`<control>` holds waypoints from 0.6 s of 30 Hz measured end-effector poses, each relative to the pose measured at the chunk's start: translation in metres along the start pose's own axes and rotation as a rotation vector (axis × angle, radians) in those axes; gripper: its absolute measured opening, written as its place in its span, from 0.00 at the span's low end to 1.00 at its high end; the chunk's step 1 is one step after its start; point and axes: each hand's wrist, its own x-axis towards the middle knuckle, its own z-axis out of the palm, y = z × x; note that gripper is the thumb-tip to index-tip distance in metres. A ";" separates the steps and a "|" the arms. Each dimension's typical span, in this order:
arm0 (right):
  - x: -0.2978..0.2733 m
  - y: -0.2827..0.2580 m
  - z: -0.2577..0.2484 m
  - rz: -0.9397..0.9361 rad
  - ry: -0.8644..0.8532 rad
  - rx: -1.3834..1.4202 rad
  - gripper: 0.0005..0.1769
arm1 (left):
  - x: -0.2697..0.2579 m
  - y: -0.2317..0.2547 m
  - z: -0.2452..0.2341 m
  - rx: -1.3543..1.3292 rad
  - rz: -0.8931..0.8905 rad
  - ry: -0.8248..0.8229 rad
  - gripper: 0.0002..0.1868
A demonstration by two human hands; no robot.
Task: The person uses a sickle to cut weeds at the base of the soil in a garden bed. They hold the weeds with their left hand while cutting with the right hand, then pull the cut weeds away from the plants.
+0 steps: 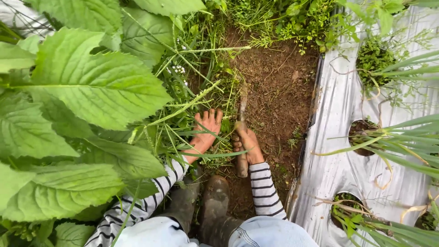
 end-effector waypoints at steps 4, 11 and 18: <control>-0.028 -0.021 -0.001 -0.178 0.208 -0.129 0.27 | -0.001 -0.003 -0.002 -0.025 0.018 0.023 0.19; -0.003 -0.047 -0.025 -0.370 0.322 -0.126 0.18 | -0.001 -0.002 -0.011 -0.018 0.015 -0.038 0.17; 0.010 -0.008 -0.010 -0.544 0.267 -0.253 0.27 | -0.004 -0.007 -0.027 -0.055 -0.015 -0.103 0.17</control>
